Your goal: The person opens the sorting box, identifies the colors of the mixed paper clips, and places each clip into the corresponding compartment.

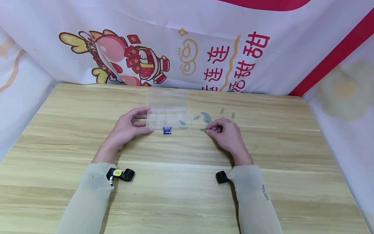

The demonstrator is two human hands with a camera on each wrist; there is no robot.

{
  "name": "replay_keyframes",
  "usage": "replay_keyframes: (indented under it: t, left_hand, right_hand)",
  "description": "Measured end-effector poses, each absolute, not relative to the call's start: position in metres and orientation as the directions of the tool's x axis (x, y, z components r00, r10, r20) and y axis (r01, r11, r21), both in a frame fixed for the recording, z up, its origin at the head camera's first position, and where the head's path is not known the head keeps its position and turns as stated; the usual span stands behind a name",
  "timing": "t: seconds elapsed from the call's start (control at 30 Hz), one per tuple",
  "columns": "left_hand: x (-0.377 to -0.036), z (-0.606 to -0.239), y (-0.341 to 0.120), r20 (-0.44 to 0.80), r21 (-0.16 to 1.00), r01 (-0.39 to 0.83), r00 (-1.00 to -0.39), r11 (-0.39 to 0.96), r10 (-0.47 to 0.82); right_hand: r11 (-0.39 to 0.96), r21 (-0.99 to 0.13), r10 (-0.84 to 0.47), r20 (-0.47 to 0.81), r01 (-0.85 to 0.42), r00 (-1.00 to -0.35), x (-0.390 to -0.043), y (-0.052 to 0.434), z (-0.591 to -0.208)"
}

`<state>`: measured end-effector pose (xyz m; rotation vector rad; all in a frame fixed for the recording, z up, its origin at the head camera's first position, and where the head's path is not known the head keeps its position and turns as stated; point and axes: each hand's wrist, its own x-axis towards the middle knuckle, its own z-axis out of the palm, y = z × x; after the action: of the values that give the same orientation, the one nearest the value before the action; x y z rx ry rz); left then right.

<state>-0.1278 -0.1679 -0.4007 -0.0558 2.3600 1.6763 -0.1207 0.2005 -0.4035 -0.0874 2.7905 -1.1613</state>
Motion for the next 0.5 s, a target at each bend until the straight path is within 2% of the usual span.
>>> replay_keyframes:
  t: [0.5]
  left_hand:
    - [-0.1267,-0.3994,-0.1684,-0.221,0.925,-0.171,-0.968,0.34,0.114]
  right_hand:
    - [0.712,-0.702,-0.13,-0.12,-0.009,-0.984,-0.1228,0.2018,-0.4026]
